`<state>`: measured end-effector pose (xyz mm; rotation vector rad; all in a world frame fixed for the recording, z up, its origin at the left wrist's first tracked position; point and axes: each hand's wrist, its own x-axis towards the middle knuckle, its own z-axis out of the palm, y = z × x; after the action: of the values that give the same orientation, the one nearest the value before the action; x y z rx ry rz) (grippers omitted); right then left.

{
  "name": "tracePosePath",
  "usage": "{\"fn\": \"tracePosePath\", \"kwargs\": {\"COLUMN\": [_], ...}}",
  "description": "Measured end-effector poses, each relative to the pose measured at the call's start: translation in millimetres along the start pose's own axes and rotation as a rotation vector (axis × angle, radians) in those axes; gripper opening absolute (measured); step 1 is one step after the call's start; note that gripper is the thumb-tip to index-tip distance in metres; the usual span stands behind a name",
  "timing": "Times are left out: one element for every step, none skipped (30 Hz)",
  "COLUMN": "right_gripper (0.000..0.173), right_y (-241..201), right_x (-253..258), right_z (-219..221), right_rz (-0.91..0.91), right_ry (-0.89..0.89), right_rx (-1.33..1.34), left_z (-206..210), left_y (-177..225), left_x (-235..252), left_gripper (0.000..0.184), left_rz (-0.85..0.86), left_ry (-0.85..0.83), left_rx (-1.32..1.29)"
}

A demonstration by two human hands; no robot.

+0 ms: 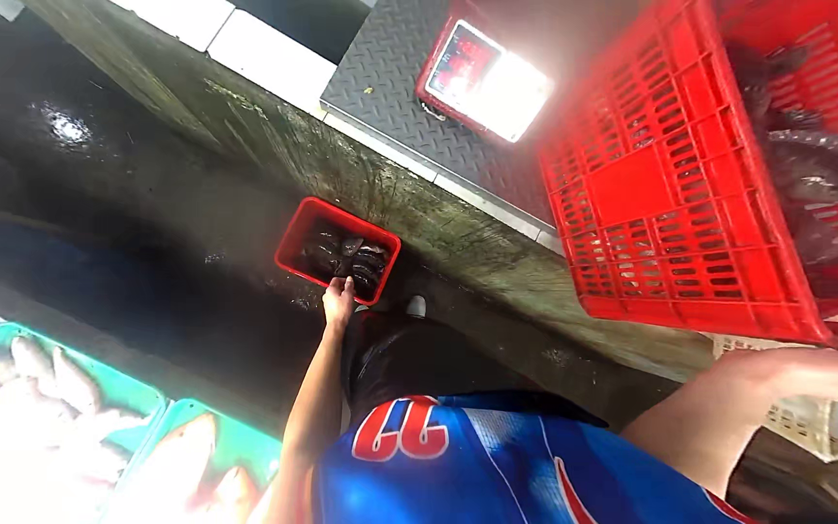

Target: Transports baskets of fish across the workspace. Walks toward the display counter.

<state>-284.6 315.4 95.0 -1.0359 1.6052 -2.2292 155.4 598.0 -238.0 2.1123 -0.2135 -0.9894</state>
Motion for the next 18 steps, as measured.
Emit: {"fn": "tracePosePath", "kwargs": {"right_gripper": [0.045,0.046,0.047,0.046,0.045,0.044,0.045,0.047,0.049,0.05,0.051,0.054,0.058,0.062,0.066,0.072,0.077,0.08], "right_y": [-8.0,-14.6,-13.6,-8.1,-2.5,1.6,4.6,6.0,7.1,6.3,3.7,-0.9,-4.8,-8.7,-10.0,-9.7,-8.5,-7.0], "right_x": [-13.1,-23.2,-26.9,-26.4,-24.1,-20.9,-16.9,-12.0,-6.0,0.5,8.3,16.8,26.4,37.0,48.6,60.1,71.1,78.5], "right_z": [2.8,4.9,5.1,3.9,1.7,-1.1,-3.4,-6.2,-9.8,-13.1,-15.1,-15.3,-15.7,-14.5,-12.7,-10.8,-8.2,-5.0], "right_rz": [-0.023,-0.057,-0.097,-0.134,-0.157,-0.16,-0.137,-0.089,-0.024,0.062,0.162,0.265,0.366,0.44,0.481,0.503,0.508,0.496], "right_ry": [-0.008,-0.015,-0.006,0.015,0.024,0.022,0.023,0.027,0.033,0.037,0.038,0.03,0.002,-0.035,-0.069,-0.112,-0.149,-0.176], "right_rx": [-0.01,-0.061,-0.116,-0.157,-0.187,-0.204,-0.213,-0.221,-0.23,-0.259,-0.302,-0.347,-0.379,-0.409,-0.449,-0.499,-0.551,-0.614], "left_z": [-5.5,-8.9,-10.6,-11.6,-12.7,-13.0,-12.6,-10.7,-8.5,-5.1,0.5,6.8,13.2,19.8,25.3,29.6,33.6,40.2], "left_y": [-6.1,-8.7,-9.2,-7.6,-4.3,-1.6,2.4,7.2,12.5,21.1,32.0,45.5,64.1,88.0,117.6,152.4,191.4,231.0], "left_x": [1.3,2.6,3.2,2.0,-0.3,-2.3,-4.1,-3.9,-2.4,0.2,4.6,9.9,15.5,19.7,20.3,18.2,15.0,13.0], "left_gripper": [0.04,0.041,0.042,0.041,0.041,0.04,0.039,0.038,0.037,0.036,0.036,0.036,0.038,0.042,0.048,0.054,0.06,0.062], "left_rz": [0.01,0.029,0.044,0.054,0.063,0.071,0.077,0.082,0.091,0.105,0.135,0.18,0.236,0.296,0.361,0.432,0.499,0.572], "left_ry": [-0.015,-0.038,-0.062,-0.083,-0.107,-0.126,-0.143,-0.16,-0.177,-0.199,-0.22,-0.243,-0.274,-0.312,-0.346,-0.387,-0.433,-0.461], "left_rx": [0.032,0.052,0.062,0.064,0.054,0.028,0.003,-0.011,-0.015,-0.029,-0.042,-0.065,-0.091,-0.115,-0.142,-0.171,-0.204,-0.241]}}
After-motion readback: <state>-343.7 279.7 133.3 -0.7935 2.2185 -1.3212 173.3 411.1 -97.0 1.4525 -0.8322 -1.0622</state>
